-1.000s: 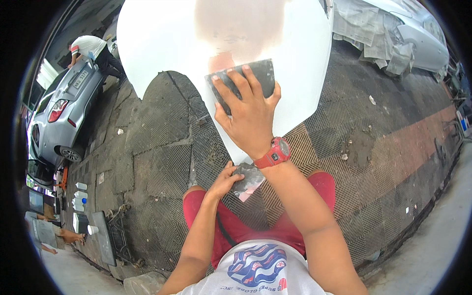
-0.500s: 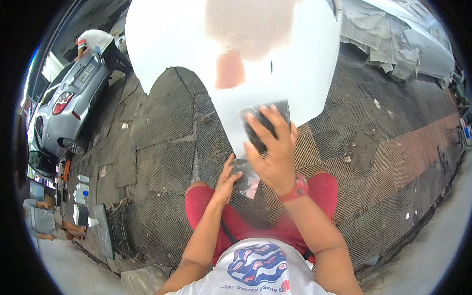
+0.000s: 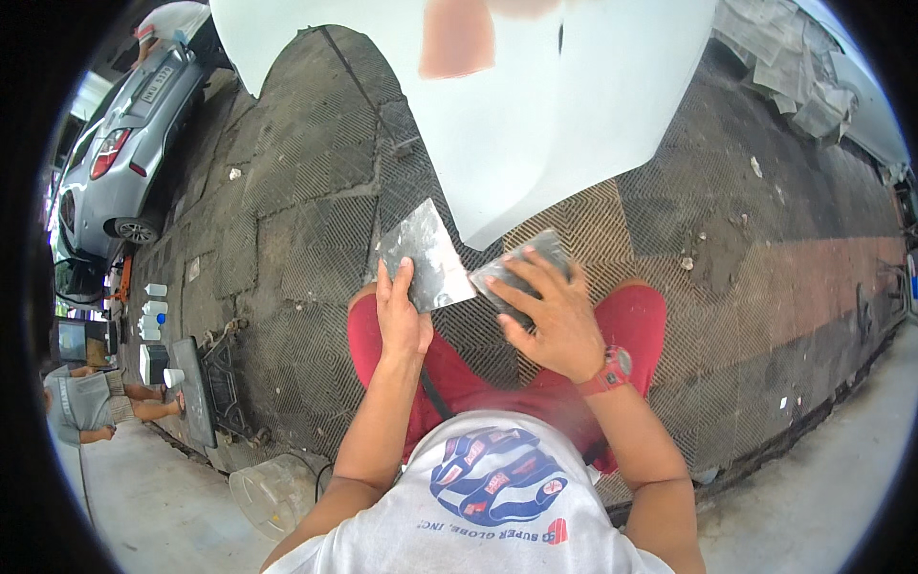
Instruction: The person walks through a garage, retrieves sandpaper, and sands a white car bumper. They handle sandpaper sheets, dip one in water, and rub the surface of the bumper with the sandpaper.
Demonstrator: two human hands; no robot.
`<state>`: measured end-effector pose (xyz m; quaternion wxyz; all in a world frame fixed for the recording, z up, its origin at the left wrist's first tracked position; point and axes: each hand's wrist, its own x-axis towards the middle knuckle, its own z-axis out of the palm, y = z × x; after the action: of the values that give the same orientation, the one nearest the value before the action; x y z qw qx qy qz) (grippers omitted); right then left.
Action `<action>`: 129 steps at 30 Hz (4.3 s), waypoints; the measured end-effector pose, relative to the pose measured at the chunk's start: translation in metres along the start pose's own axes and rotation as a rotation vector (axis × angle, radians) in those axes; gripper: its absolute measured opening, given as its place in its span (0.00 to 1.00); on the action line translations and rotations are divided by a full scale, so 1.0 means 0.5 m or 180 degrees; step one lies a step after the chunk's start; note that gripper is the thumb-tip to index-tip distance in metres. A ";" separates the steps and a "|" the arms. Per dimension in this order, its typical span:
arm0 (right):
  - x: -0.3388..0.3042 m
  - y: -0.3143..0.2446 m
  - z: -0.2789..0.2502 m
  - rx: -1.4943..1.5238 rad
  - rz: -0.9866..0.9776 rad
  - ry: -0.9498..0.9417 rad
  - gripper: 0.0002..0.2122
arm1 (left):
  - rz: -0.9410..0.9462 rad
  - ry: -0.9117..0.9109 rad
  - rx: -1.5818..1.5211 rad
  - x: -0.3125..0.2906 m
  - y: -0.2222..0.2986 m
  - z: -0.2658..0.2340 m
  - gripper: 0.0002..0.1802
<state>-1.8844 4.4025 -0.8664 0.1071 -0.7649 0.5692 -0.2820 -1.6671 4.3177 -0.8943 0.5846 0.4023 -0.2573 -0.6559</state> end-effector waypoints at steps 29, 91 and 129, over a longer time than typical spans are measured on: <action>0.389 -0.027 -0.138 -0.1098 -0.0120 0.2713 0.24 | -0.0430 -0.2006 0.2089 0.193 -0.045 0.010 0.24; 0.398 -0.074 -0.179 -0.1097 -0.0056 0.2593 0.21 | -0.0065 -0.2219 0.2692 0.168 -0.042 0.000 0.23; 0.417 -0.044 -0.119 -0.1155 -0.0203 0.2736 0.22 | 0.0125 -0.2270 0.2890 0.173 -0.040 -0.010 0.21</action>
<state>-1.8593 4.2249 -0.7427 -0.2826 -0.6022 0.5783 -0.4723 -1.6734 4.2378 -0.9329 0.2425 0.3621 -0.7016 -0.5638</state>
